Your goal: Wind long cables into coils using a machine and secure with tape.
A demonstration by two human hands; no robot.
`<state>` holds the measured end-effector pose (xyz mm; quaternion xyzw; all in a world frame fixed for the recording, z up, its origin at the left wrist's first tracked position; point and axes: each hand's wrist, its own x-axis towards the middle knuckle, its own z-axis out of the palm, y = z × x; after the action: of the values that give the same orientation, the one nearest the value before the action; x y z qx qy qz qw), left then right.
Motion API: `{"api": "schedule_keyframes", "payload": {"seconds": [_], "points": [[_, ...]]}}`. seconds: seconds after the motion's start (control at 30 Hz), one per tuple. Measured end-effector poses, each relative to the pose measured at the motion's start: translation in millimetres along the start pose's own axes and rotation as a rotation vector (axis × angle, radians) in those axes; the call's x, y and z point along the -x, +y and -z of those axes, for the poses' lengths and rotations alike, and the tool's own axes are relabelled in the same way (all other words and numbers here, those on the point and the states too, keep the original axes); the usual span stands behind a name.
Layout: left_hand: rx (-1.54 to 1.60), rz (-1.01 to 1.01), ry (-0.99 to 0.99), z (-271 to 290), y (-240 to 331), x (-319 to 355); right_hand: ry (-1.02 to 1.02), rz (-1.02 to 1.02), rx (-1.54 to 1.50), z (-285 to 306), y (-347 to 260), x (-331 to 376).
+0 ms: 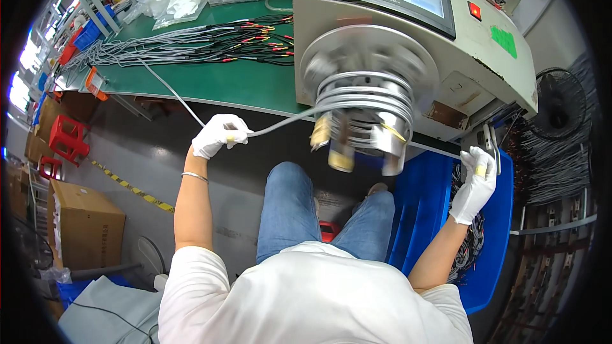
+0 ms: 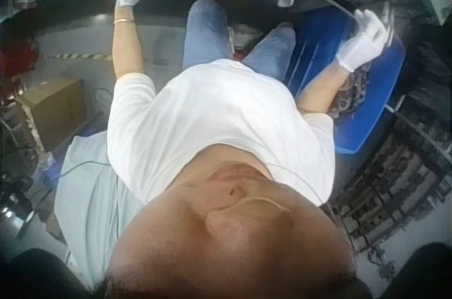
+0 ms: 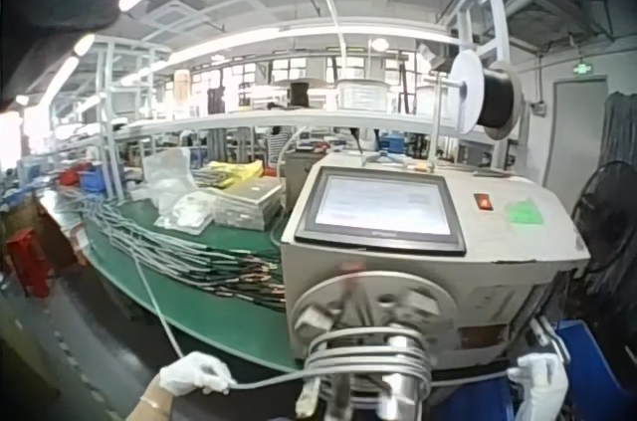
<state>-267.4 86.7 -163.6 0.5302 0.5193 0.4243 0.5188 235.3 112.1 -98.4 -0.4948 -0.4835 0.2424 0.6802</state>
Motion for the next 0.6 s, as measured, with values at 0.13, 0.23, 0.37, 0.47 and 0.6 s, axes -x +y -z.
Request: {"api": "schedule_keyframes", "payload": {"seconds": [0.13, 0.23, 0.37, 0.47, 0.6], "points": [[0.003, 0.012, -0.028, -3.6, 2.4, 0.4, 0.014, -0.005, -0.018, 1.0, 1.3, -1.4], [0.008, -0.031, -0.039, -13.7, 26.2, -2.0, 0.017, -0.004, -0.026, 1.1, 0.7, -1.0], [-0.052, -0.064, -0.086, -20.2, 46.8, -12.8, 0.016, -0.009, -0.021, 1.2, 0.1, 1.2], [-0.010, -0.112, -0.119, -26.9, 52.8, -10.6, 0.005, -0.013, -0.022, 1.3, -1.2, 3.1], [0.038, -0.205, -0.122, -43.4, 59.8, -11.7, 0.001, -0.008, -0.019, 1.9, 0.5, 2.8]]}}
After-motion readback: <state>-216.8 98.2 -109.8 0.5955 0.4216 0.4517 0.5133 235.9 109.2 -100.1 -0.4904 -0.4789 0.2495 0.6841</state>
